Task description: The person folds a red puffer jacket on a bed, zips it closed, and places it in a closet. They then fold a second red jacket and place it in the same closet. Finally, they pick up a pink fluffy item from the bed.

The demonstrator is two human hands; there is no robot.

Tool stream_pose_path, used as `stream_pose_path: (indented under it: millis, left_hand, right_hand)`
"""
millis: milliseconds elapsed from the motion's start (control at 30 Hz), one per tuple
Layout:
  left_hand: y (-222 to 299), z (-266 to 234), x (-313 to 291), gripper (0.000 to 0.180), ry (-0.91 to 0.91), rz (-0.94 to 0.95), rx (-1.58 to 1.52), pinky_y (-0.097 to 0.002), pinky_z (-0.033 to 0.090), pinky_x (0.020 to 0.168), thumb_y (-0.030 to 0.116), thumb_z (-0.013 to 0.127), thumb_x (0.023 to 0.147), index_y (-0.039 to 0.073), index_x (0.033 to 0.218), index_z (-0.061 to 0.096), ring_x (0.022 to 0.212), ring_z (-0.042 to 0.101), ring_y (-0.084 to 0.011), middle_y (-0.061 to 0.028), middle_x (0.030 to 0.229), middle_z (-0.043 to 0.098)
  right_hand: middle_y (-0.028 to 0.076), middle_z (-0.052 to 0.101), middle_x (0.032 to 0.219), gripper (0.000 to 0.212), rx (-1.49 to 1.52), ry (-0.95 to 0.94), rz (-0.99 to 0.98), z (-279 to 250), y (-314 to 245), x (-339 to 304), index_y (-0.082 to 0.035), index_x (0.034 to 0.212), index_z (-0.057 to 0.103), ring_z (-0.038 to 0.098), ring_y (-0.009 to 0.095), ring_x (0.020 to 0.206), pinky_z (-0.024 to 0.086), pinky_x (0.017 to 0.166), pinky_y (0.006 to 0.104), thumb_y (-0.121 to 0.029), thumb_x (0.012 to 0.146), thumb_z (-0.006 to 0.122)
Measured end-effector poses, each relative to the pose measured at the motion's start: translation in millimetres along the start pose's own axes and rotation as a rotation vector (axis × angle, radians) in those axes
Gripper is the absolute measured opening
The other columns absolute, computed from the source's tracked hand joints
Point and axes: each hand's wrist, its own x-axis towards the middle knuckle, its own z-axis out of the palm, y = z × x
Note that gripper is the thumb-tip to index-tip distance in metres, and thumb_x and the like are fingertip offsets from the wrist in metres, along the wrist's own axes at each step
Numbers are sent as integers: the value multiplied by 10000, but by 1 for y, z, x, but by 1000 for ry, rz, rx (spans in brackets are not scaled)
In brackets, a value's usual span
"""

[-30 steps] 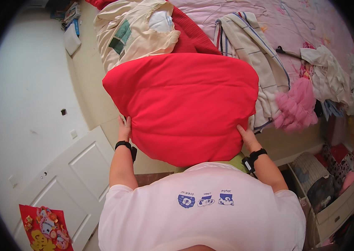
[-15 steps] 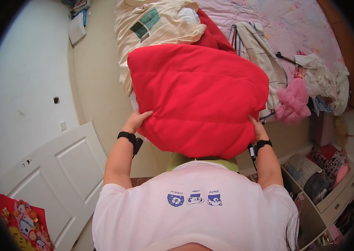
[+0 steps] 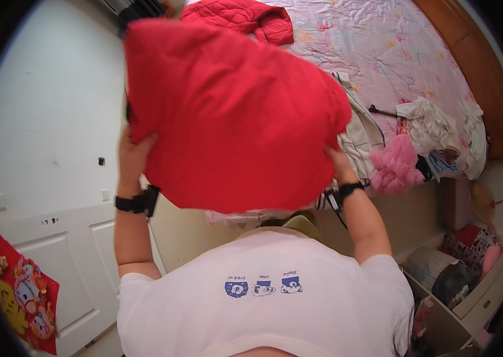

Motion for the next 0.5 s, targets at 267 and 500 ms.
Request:
stream_pose_path:
  millis: [267,500]
  left_hand:
    - [143,39,-17,331,434,804,973,-366,474,695,162,736,666,18,916,572,811,599,-303,-136,902,628]
    - [-40,203,-97,189,-296,851,873,-421,491,782,147,654,705,88,880,612,1002,600,-283,-108,1122,609]
  right_hand:
    - [114,567,1246,631,-363,-32,-176,98,-109,124,-128,1448,311,560,203,1075,425,874,283,-352,918,570]
    - [100,625,982,402,-888,67,261,-94,-14,57,-95,1174,507,603,231,829,448,672,360,-298,842,606]
